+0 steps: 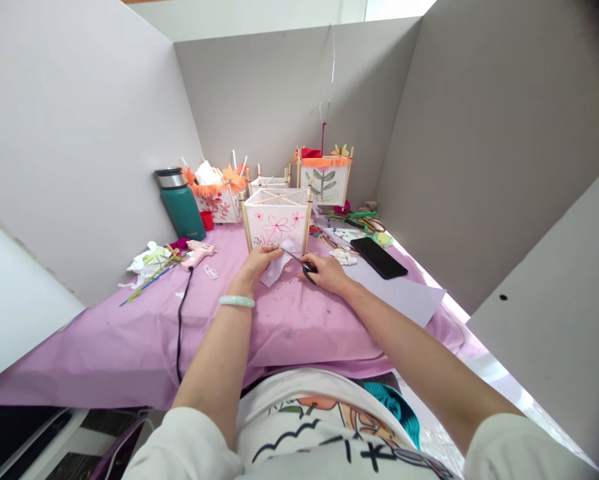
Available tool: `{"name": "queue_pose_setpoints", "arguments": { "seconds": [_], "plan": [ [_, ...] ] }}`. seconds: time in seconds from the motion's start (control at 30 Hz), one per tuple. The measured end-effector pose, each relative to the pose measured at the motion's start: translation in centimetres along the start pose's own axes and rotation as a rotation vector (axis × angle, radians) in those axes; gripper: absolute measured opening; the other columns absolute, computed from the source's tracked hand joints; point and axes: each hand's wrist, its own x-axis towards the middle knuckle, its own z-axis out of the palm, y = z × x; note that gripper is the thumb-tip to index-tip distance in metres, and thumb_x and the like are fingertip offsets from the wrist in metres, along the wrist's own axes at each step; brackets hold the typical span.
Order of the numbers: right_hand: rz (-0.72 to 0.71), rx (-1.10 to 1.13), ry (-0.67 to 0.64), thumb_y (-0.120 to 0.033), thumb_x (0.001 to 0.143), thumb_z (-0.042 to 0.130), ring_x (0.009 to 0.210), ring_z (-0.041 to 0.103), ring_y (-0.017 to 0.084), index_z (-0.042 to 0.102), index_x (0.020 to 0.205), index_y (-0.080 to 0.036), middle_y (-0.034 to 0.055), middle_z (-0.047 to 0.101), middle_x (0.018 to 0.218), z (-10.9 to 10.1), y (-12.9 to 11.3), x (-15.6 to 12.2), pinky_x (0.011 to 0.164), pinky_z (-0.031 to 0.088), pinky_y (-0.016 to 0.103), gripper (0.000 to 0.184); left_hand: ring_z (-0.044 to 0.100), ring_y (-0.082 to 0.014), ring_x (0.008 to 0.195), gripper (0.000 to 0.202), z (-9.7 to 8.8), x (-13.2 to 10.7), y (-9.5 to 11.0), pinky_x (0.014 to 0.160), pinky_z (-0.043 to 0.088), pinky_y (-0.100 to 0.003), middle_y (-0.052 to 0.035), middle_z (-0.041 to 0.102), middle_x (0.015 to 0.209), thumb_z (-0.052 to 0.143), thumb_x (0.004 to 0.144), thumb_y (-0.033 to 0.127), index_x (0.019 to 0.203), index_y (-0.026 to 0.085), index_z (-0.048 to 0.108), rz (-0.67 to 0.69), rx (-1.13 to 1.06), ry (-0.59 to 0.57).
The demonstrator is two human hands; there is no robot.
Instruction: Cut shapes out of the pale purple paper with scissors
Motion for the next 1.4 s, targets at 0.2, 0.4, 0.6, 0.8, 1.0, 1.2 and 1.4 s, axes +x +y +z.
{"name": "queue_pose_setpoints", "arguments": {
  "seconds": [0.2,0.4,0.6,0.8,1.0,1.2,1.4],
  "plan": [
    [-0.005,0.001,0.001,-0.037,0.085,0.074,0.084,0.071,0.02,0.068,0.114,-0.023,0.0033,0.078,0.097,0.0,0.02,-0.04,0.072,0.045,0.026,0.033,0.065,-0.0176,0.056,0.023,0.1,-0.05,0.05,0.054,0.047,-0.026,-0.0086,0.072,0.068,0.079,0.073,0.032,0.078,0.01,0.071,0.007,-0.006,-0.005],
    [0.002,0.009,0.003,-0.036,0.083,0.076,0.084,0.071,0.02,0.068,0.114,-0.022,0.0035,0.077,0.095,0.15,0.1,-0.02,0.072,0.044,0.026,0.035,0.065,-0.0178,0.055,0.021,0.13,-0.07,0.02,0.054,0.047,-0.026,-0.0093,0.072,0.069,0.078,0.074,0.031,0.077,0.01,0.072,-0.004,0.024,-0.007],
    [-0.014,0.033,0.011,-0.038,0.082,0.076,0.078,0.069,0.018,0.068,0.114,-0.023,0.0025,0.077,0.09,0.21,0.12,-0.05,0.069,0.043,0.025,0.036,0.064,-0.0168,0.052,0.022,0.26,-0.25,0.12,0.051,0.045,-0.025,-0.0097,0.072,0.068,0.081,0.073,0.03,0.076,0.009,0.072,-0.001,0.028,-0.025],
    [-0.022,0.045,0.005,-0.037,0.082,0.076,0.078,0.069,0.018,0.068,0.115,-0.023,0.0023,0.077,0.091,0.22,0.23,-0.04,0.069,0.042,0.025,0.037,0.063,-0.0158,0.051,0.02,0.44,-0.39,0.25,0.05,0.046,-0.024,-0.0091,0.071,0.066,0.08,0.073,0.027,0.075,0.01,0.072,-0.012,0.011,-0.039],
    [-0.017,0.028,-0.006,-0.037,0.084,0.075,0.081,0.07,0.019,0.068,0.115,-0.022,0.0034,0.077,0.094,0.2,0.28,0.02,0.07,0.042,0.025,0.036,0.063,-0.0157,0.053,0.022,0.4,-0.31,0.22,0.051,0.046,-0.024,-0.0093,0.072,0.067,0.08,0.072,0.029,0.075,0.01,0.072,-0.009,0.016,-0.053],
    [-0.028,0.023,0.0,-0.037,0.085,0.073,0.082,0.07,0.02,0.067,0.116,-0.023,0.0035,0.077,0.095,0.16,0.25,0.0,0.071,0.043,0.026,0.035,0.062,-0.0156,0.052,0.02,0.23,-0.24,0.08,0.049,0.045,-0.024,-0.009,0.071,0.067,0.078,0.072,0.028,0.075,0.01,0.071,0.01,0.02,-0.062],
    [-0.019,0.02,0.001,-0.037,0.084,0.074,0.081,0.069,0.019,0.067,0.116,-0.023,0.003,0.077,0.093,0.22,0.27,0.03,0.07,0.043,0.026,0.035,0.063,-0.0154,0.052,0.022,0.17,-0.21,0.03,0.05,0.045,-0.023,-0.0092,0.072,0.068,0.08,0.071,0.03,0.076,0.01,0.071,-0.005,0.025,-0.065]
  ]
}}
